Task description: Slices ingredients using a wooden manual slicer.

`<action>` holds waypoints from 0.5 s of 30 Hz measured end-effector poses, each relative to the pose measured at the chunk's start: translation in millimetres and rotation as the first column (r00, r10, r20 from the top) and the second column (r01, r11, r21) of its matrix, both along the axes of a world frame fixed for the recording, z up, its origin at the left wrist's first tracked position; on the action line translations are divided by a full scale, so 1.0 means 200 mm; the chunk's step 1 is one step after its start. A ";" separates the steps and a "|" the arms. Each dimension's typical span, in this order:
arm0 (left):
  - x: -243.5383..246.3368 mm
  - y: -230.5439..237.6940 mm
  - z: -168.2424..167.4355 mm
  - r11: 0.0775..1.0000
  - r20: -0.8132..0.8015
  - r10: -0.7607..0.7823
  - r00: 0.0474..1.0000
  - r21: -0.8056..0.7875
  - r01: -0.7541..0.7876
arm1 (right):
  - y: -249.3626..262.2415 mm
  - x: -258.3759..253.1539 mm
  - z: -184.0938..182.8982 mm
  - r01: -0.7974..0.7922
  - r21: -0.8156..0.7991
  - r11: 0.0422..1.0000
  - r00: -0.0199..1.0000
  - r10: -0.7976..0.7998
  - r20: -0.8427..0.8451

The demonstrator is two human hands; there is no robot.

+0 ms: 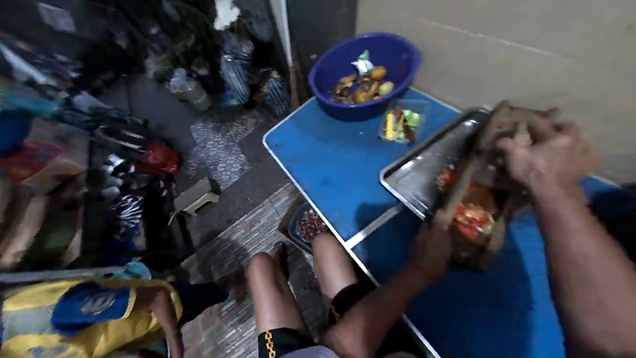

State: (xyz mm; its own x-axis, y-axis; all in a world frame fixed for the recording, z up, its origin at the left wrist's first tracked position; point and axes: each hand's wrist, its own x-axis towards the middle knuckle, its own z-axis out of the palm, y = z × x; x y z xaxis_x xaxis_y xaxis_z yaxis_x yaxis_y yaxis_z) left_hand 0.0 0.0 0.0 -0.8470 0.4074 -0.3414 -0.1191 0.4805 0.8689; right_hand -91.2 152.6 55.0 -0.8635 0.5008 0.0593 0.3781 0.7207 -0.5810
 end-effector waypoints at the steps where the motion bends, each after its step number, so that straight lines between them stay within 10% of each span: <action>1: 0.00 0.01 0.01 1.000 0.011 -0.006 1.000 -0.015 0.006 | 0.02 -0.02 0.04 0.011 -0.005 1.000 1.000 -0.011 0.029; 15: 0.00 0.06 -0.35 0.998 -0.041 -0.039 0.998 -0.047 0.037 | 0.00 0.05 -0.01 0.028 0.045 0.999 0.993 -0.034 0.117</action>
